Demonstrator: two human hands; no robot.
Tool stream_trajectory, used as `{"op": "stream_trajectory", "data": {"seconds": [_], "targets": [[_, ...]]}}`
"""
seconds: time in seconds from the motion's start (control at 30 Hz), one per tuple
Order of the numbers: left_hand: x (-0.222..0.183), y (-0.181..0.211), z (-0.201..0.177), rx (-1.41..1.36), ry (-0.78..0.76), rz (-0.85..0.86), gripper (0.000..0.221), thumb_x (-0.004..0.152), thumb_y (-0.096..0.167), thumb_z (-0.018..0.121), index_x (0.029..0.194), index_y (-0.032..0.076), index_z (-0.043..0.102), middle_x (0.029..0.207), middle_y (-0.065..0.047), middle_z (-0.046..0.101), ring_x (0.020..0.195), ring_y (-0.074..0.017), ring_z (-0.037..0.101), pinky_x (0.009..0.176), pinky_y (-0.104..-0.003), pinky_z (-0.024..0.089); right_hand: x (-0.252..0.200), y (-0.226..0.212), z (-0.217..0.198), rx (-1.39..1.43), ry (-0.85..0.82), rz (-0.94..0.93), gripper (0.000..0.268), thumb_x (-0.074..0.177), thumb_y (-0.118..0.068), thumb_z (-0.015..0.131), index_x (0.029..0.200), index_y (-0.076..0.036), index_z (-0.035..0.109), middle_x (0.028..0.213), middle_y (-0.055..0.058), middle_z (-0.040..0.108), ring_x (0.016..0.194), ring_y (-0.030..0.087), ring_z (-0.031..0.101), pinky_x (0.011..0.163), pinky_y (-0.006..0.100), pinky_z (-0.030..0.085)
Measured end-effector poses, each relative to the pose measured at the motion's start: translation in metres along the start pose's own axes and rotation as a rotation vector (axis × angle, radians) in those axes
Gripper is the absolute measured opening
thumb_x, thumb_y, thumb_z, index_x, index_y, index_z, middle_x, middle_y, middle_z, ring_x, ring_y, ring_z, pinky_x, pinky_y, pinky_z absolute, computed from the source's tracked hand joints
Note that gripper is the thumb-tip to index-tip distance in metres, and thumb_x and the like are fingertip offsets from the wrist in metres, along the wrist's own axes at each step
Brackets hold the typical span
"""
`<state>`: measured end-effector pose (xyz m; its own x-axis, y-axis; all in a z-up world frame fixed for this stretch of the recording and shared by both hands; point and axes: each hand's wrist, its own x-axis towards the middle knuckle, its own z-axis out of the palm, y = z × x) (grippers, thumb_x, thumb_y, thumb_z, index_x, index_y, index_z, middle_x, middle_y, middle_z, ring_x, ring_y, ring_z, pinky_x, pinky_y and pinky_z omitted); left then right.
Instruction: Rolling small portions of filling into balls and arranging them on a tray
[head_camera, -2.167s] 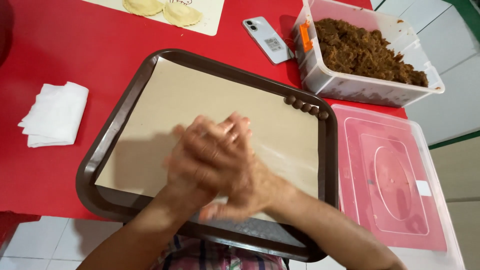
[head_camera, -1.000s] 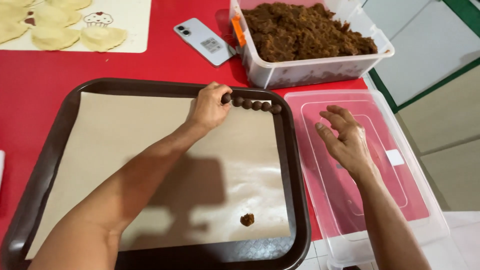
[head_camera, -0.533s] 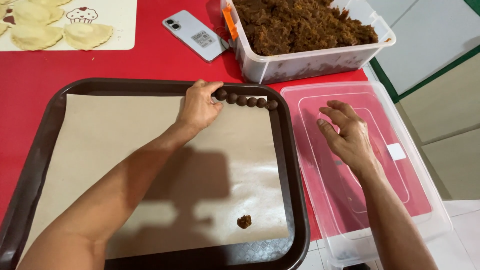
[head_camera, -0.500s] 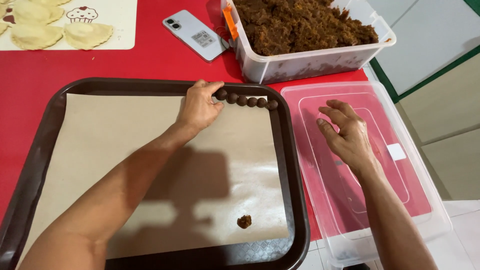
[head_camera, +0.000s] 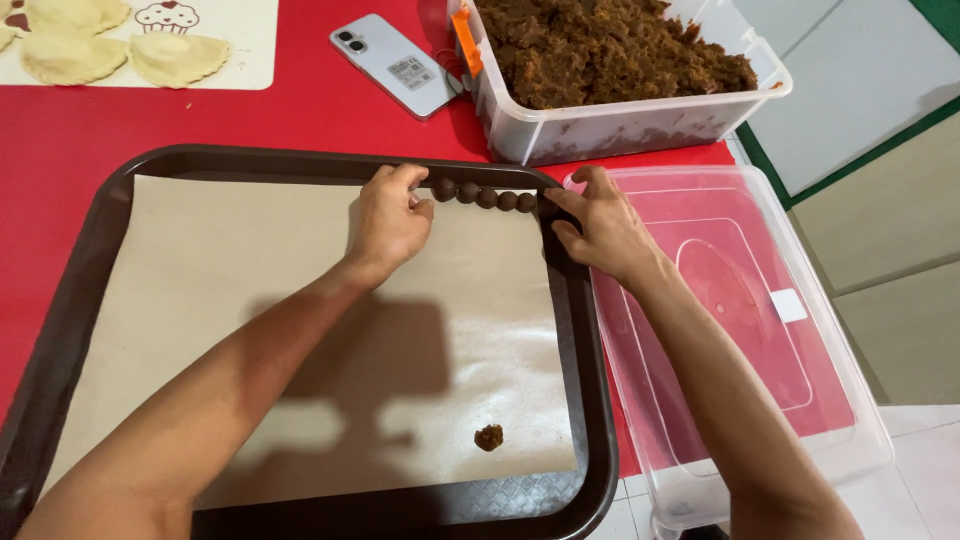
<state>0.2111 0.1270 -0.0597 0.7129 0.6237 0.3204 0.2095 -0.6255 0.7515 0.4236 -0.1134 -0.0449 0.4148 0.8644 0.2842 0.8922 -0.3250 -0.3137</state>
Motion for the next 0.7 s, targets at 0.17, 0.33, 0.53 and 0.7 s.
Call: {"op": "stream_trajectory", "data": {"seconds": [0.17, 0.33, 0.53, 0.7], "targets": [[-0.021, 0.014, -0.018, -0.182, 0.062, -0.04, 0.033, 0.08, 0.002, 0.076, 0.114, 0.001, 0.074, 0.103, -0.02, 0.069, 0.09, -0.0323, 0.075, 0.077, -0.037, 0.061, 0.017, -0.014, -0.004, -0.214, -0.2, 0.109, 0.049, 0.086, -0.028, 0.072, 0.135, -0.023, 0.067, 0.128, 0.012, 0.047, 0.121, 0.044, 0.057, 0.1, 0.053, 0.049], [-0.034, 0.029, -0.03, -0.284, 0.032, -0.168, 0.022, 0.081, 0.011, 0.078, 0.103, 0.007, 0.077, 0.092, -0.014, 0.074, 0.083, -0.0271, 0.077, 0.066, -0.036, 0.062, 0.021, 0.006, 0.011, -0.238, -0.173, 0.055, 0.042, 0.083, -0.028, 0.075, 0.124, -0.02, 0.069, 0.131, 0.01, 0.045, 0.122, 0.041, 0.057, 0.099, 0.048, 0.049], [-0.053, 0.066, -0.018, -0.94, 0.0, -0.643, 0.029, 0.087, 0.023, 0.072, 0.102, -0.002, 0.072, 0.09, -0.019, 0.073, 0.079, -0.0253, 0.076, 0.065, -0.036, 0.064, 0.008, -0.02, -0.008, -0.027, 0.038, -0.061, 0.036, 0.079, -0.015, 0.078, 0.113, -0.008, 0.069, 0.131, 0.015, 0.05, 0.112, 0.041, 0.064, 0.096, 0.05, 0.053], [-0.089, 0.108, -0.042, -1.437, -0.076, -0.981, 0.06, 0.091, 0.055, 0.059, 0.114, 0.0, 0.056, 0.107, -0.017, 0.06, 0.101, -0.0325, 0.064, 0.086, -0.043, 0.053, -0.019, -0.118, -0.044, 0.423, 0.137, -0.207, 0.033, 0.079, -0.005, 0.08, 0.112, -0.006, 0.073, 0.125, 0.019, 0.061, 0.098, 0.038, 0.069, 0.082, 0.039, 0.057]]}}
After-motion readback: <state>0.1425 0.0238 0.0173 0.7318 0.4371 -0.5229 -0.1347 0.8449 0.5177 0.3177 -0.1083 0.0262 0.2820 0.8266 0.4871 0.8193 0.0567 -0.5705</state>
